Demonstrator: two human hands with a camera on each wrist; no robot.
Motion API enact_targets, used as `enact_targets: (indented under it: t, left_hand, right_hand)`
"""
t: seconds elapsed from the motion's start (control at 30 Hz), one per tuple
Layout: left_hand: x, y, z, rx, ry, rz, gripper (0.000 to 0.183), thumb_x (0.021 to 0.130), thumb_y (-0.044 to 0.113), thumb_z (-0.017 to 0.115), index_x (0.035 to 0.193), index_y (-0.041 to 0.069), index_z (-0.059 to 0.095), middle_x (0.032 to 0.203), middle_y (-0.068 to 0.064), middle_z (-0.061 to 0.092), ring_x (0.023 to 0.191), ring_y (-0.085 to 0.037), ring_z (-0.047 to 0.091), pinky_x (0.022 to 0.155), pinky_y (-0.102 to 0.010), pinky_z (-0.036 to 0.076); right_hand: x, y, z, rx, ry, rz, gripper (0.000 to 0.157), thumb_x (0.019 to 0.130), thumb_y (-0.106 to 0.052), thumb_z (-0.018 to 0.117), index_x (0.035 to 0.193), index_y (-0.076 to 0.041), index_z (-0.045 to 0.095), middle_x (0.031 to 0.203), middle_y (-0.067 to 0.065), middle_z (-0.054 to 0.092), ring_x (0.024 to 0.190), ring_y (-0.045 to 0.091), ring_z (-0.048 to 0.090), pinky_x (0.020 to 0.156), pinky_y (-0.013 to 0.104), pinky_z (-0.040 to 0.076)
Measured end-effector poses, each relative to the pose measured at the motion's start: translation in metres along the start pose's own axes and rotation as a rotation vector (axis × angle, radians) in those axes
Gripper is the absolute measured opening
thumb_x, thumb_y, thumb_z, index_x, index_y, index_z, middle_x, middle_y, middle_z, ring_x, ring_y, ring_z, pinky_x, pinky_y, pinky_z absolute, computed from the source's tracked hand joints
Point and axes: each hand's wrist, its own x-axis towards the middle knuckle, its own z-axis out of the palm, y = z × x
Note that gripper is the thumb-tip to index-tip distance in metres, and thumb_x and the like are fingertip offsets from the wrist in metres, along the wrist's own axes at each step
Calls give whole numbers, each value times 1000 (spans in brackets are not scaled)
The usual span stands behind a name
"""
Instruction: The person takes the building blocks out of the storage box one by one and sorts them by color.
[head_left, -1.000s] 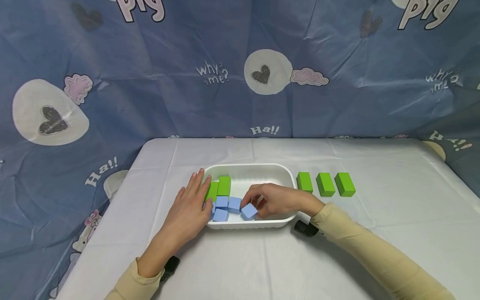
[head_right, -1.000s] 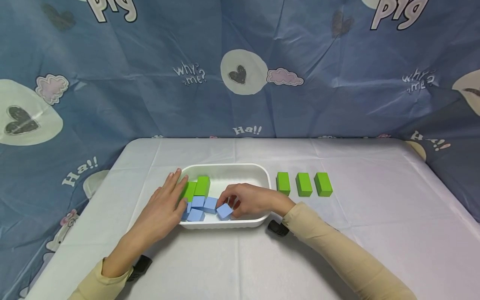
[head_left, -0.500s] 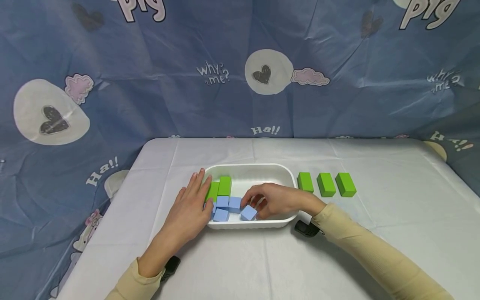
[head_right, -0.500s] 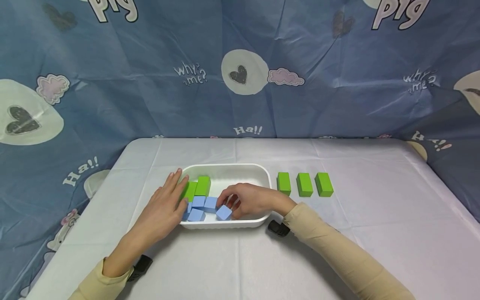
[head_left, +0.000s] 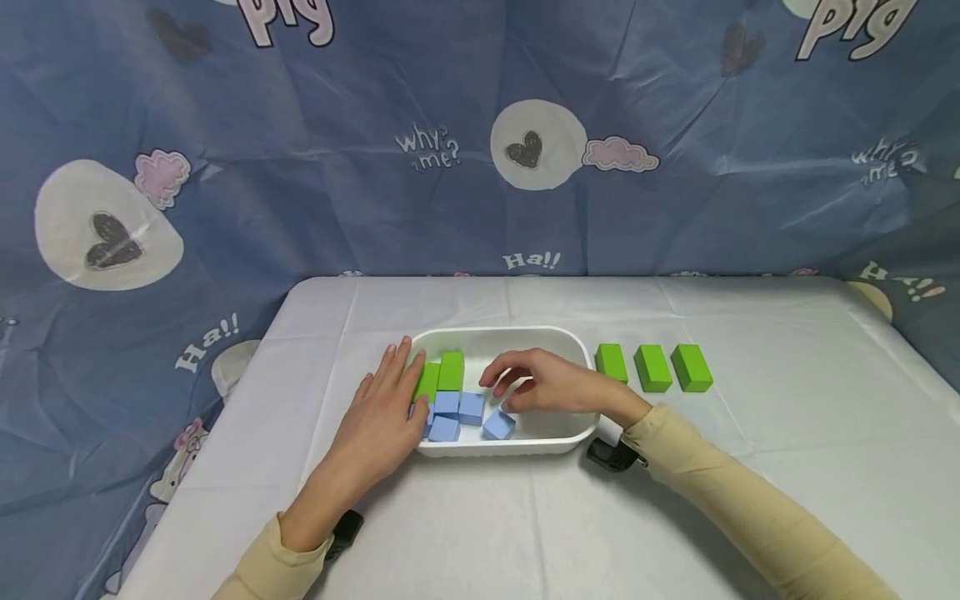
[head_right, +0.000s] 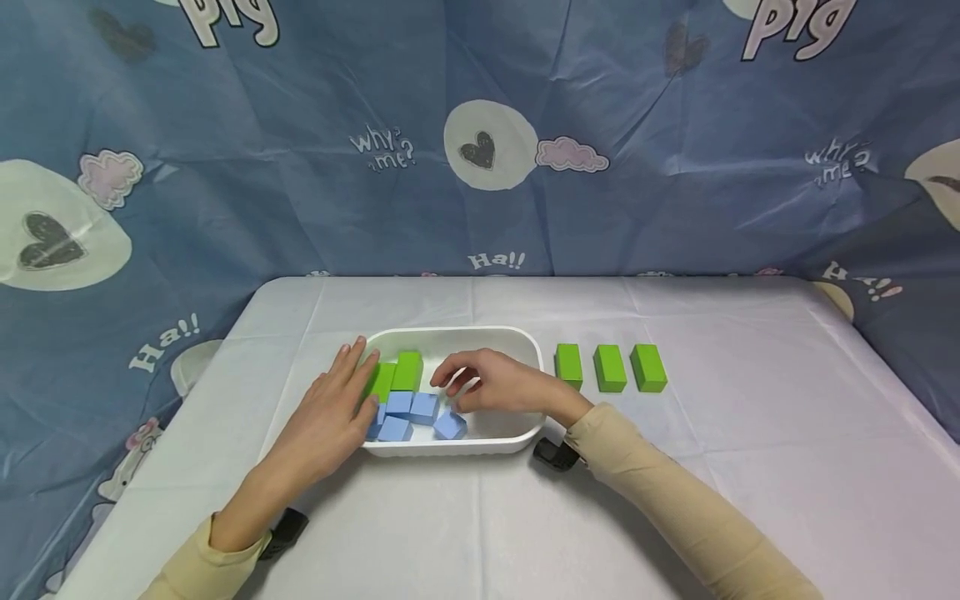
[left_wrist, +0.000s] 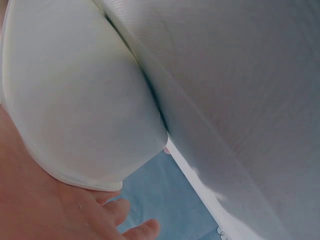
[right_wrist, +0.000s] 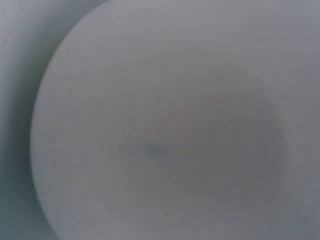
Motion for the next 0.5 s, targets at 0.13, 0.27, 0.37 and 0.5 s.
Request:
enact_targets:
  t: [0.13,0.27,0.37,0.5]
  left_hand:
    - [-1,0,1,2,-1,10,60,100,27,44,154,4,30,164,-11,11,150,-28,6,113,-60,16]
    - [-1,0,2,3,-1,15,60,100,27,44,154,4,30,164,-12,11,150,-29,6,113,-60,16]
    - [-1,0,1,6,-10,10,61,100,27,43,155,4,29,164,-11,9,150,-28,5,113,-60,16]
    - [0,-1,0,18,-16,5,61,101,28,43,155,5,28,164,-10,8,150,-28,4,114,-59,15]
  right_hand:
    - [2,-2,-2,-33,44,5,38,86,10,64,123,6,59,122,24,60,110,39,60,91,34,52]
    - [4,-7,-4,-51,64,-4,38,87,10,64,124,7,59,123,25,59,111,40,61,92,35,51]
    - [8,-12,-4,-61,82,-6,38,88,9,64,125,8,58,124,26,59,111,40,61,92,35,52]
    - [14,-16,2,-74,117,-1,40,88,7,65,127,8,58,126,25,58,115,40,59,93,35,50]
